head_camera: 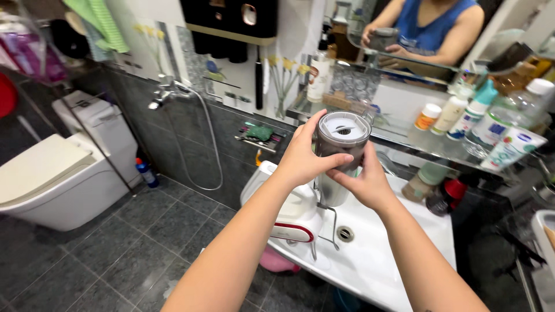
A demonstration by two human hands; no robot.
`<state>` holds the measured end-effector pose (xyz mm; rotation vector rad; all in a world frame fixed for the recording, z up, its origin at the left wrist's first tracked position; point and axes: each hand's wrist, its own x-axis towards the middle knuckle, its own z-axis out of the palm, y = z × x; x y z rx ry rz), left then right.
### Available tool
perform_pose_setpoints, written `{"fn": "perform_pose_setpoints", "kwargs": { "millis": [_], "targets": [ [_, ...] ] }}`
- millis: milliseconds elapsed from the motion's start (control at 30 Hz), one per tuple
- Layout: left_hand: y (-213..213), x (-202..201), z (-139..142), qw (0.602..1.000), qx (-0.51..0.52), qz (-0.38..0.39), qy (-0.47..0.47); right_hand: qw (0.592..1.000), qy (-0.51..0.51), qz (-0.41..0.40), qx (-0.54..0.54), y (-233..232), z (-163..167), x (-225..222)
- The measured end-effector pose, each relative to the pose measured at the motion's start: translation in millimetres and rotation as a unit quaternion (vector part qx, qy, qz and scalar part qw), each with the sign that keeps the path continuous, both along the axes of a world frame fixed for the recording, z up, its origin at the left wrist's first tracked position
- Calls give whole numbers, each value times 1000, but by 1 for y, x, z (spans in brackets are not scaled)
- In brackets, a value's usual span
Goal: The person carries a corded stick vacuum cleaner from the living room into the bathroom, detaches its dust canister, empties debris into a trash bin, wipes the filter with tissue, reattaches the canister to the vacuum, and carries the vacuum back to its storage spot.
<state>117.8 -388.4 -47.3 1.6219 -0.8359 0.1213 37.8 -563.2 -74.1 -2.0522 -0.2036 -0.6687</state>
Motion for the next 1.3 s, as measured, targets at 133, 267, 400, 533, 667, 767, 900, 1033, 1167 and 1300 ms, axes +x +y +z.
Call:
{"fn": "perform_pose_setpoints", "kwargs": {
  "millis": [133, 267, 400, 533, 667, 767, 900, 1033, 1167, 1300],
  "targets": [
    [23, 5, 3, 999, -15, 26, -23, 1000, -3, 7, -20, 21, 8, 13],
    [43, 6, 9, 999, -34, 40, 8, 999, 4, 5, -46, 35, 19, 23],
    [52, 5, 17, 998, -26, 47, -17, 998, -30, 45, -41, 41, 23, 28],
    [57, 9, 13, 997, 28, 34, -64, 998, -27, 23, -46, 27, 14, 27],
    [71, 17, -2, 986, 130, 19, -102, 997, -33, -26, -72, -7, -1, 19],
    [73, 22, -15, 945, 303, 26, -121, 994, -53, -59, -69, -34, -17, 5],
    [56, 23, -37, 825, 553, 11, -118, 993, -8, -102, -66, -60, -41, -16],
    [52, 32, -56, 820, 548, 69, -153, 992, 17, -118, -50, -71, -67, -35],
    [73, 46, -69, 927, 352, 80, -101, 993, 32, -113, -29, -76, -89, -48],
    [100, 45, -98, 981, 178, 82, -7, 994, 38, -106, -18, -78, -102, -53]
  ]
}}
